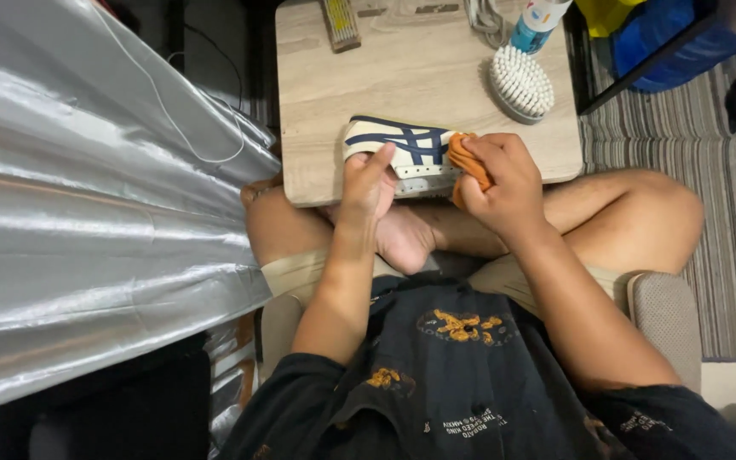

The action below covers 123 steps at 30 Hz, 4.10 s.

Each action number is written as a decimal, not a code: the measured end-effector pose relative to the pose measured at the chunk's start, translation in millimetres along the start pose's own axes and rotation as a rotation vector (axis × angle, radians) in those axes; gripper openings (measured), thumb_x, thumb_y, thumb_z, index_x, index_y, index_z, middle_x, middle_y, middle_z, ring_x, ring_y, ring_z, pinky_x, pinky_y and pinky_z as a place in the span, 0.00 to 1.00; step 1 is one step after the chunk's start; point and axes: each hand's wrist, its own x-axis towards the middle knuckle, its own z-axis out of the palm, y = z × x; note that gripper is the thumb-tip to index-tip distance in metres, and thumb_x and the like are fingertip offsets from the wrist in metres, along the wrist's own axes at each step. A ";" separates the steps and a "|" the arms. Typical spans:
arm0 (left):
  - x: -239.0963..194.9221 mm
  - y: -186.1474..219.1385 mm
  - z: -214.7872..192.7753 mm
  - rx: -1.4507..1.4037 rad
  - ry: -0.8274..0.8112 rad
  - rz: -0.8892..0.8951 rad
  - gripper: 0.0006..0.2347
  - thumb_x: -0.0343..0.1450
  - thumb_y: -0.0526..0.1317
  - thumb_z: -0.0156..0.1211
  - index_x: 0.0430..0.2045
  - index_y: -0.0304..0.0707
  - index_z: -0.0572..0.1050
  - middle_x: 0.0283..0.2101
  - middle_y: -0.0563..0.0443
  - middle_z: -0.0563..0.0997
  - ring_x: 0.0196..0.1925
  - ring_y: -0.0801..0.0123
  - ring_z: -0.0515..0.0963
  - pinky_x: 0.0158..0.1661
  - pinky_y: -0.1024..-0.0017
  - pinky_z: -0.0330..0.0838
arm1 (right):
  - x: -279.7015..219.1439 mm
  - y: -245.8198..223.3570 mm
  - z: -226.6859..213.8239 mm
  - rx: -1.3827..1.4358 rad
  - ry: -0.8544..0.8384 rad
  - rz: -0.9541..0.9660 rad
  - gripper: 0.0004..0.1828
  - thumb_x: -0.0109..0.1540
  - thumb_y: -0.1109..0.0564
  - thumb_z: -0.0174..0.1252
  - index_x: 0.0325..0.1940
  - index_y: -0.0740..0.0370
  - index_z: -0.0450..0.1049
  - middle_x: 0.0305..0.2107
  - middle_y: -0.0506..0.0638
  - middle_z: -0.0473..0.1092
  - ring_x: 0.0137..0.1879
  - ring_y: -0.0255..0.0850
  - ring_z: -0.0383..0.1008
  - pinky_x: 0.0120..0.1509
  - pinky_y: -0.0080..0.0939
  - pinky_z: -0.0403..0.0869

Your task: The person scrubs a white and blue sneaker with a brush, wipes it with an orange cloth, sprays a cleaning solution, and scrubs again. The shoe is rotated to clean different sides and the tongue area.

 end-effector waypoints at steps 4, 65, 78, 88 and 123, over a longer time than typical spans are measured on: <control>-3.6 0.9 -23.5 0.121 0.029 -0.169 0.15 0.74 0.33 0.64 0.50 0.16 0.70 0.50 0.27 0.79 0.45 0.44 0.85 0.40 0.43 0.82 | -0.6 11.2 9.5 -0.131 -0.058 -0.072 0.23 0.50 0.65 0.63 0.50 0.61 0.83 0.39 0.58 0.73 0.42 0.57 0.78 0.45 0.54 0.78; 26.4 -9.1 -12.9 0.125 0.217 -0.103 0.13 0.78 0.42 0.56 0.50 0.29 0.70 0.48 0.37 0.81 0.49 0.51 0.83 0.48 0.53 0.80 | -7.4 -9.9 -38.8 -0.149 -0.372 0.545 0.21 0.61 0.53 0.68 0.59 0.58 0.80 0.37 0.59 0.75 0.42 0.56 0.76 0.42 0.50 0.73; 39.4 76.0 99.9 0.895 0.198 -0.447 0.15 0.72 0.43 0.56 0.48 0.33 0.79 0.43 0.48 0.87 0.43 0.66 0.87 0.44 0.73 0.82 | -30.8 -49.0 -27.4 0.302 -0.777 0.886 0.27 0.62 0.54 0.60 0.67 0.56 0.73 0.56 0.51 0.77 0.61 0.32 0.74 0.68 0.32 0.69; 29.7 63.8 92.1 1.168 -0.193 -0.496 0.27 0.69 0.42 0.62 0.64 0.36 0.65 0.58 0.44 0.81 0.55 0.66 0.85 0.52 0.73 0.79 | -72.6 -42.7 -0.5 0.249 -0.873 0.924 0.35 0.61 0.47 0.61 0.71 0.61 0.67 0.68 0.56 0.64 0.74 0.42 0.64 0.77 0.39 0.59; 23.0 68.6 91.8 1.226 -0.095 -0.643 0.14 0.72 0.50 0.52 0.33 0.46 0.84 0.35 0.58 0.83 0.41 0.76 0.76 0.43 0.77 0.66 | 40.2 -51.9 -17.8 0.003 -0.417 0.052 0.22 0.62 0.70 0.57 0.61 0.70 0.76 0.53 0.65 0.65 0.60 0.61 0.68 0.67 0.57 0.69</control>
